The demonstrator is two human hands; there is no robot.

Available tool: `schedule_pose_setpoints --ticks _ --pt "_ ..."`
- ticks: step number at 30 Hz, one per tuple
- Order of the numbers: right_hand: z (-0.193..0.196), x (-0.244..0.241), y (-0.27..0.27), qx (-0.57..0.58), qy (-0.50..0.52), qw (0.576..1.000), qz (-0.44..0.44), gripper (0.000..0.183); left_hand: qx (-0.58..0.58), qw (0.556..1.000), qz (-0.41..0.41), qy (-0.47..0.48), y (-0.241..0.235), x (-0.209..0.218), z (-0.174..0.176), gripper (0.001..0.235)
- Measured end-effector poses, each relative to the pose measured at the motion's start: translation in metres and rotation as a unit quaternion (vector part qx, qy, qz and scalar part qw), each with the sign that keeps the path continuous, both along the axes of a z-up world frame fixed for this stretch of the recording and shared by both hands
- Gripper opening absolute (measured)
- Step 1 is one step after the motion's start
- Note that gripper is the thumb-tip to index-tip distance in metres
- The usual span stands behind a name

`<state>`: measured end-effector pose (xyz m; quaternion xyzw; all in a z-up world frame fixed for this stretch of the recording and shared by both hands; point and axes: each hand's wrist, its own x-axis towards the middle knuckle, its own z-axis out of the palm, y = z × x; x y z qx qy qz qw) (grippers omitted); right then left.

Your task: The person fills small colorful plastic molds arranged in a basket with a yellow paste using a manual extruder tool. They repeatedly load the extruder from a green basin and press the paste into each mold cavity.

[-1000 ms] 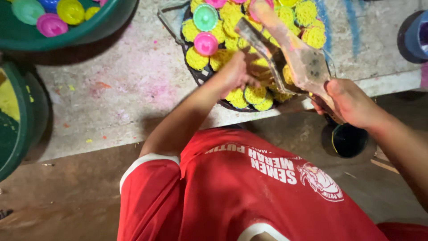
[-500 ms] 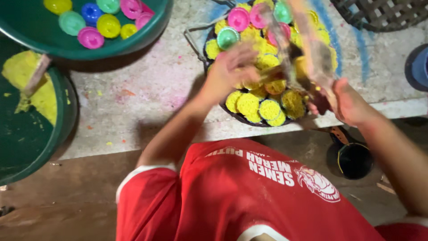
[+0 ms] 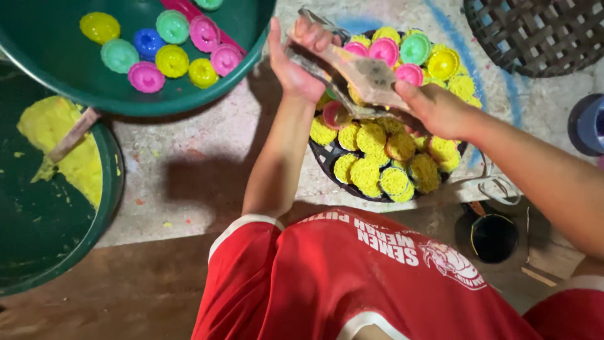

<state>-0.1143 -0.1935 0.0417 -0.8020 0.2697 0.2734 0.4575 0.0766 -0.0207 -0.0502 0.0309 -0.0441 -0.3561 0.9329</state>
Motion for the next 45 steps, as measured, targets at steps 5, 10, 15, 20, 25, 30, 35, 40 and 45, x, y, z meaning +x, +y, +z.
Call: schedule_pose_setpoints --ticks 5,10,15,20,25,30,35,40,45 --pt "-0.001 0.002 0.004 -0.052 -0.011 0.998 0.014 0.081 0.027 0.999 0.006 0.042 -0.008 0.003 -0.025 0.043" --pt "-0.015 0.0 0.01 -0.095 -0.089 0.991 0.028 0.074 0.056 0.998 0.008 -0.012 -0.005 0.014 -0.018 0.047" --pt "-0.028 -0.004 0.021 -0.043 -0.096 0.994 0.021 0.074 0.082 0.997 -0.002 -0.002 0.003 0.013 -0.013 0.049" --pt "-0.018 -0.006 0.004 -0.064 -0.046 0.997 0.014 0.07 0.112 0.989 0.009 0.097 -0.01 0.002 -0.018 0.044" --pt "-0.028 0.0 0.008 -0.139 -0.121 0.982 0.043 0.075 0.108 0.992 0.034 0.05 -0.018 0.013 -0.013 0.044" --pt "-0.042 -0.003 0.013 -0.105 -0.165 0.979 0.051 0.078 0.129 0.991 0.034 0.019 -0.011 0.016 -0.005 0.045" --pt "-0.034 -0.001 -0.001 -0.119 -0.117 0.985 0.053 0.072 0.147 0.983 0.04 0.105 -0.021 0.011 -0.001 0.045" --pt "-0.033 -0.003 -0.002 -0.147 -0.171 0.973 0.046 0.077 0.158 0.984 0.064 0.044 -0.033 0.018 0.0 0.048" --pt "-0.043 -0.006 -0.007 -0.164 -0.184 0.967 0.058 0.068 0.175 0.981 0.057 0.061 -0.036 0.016 0.004 0.048"
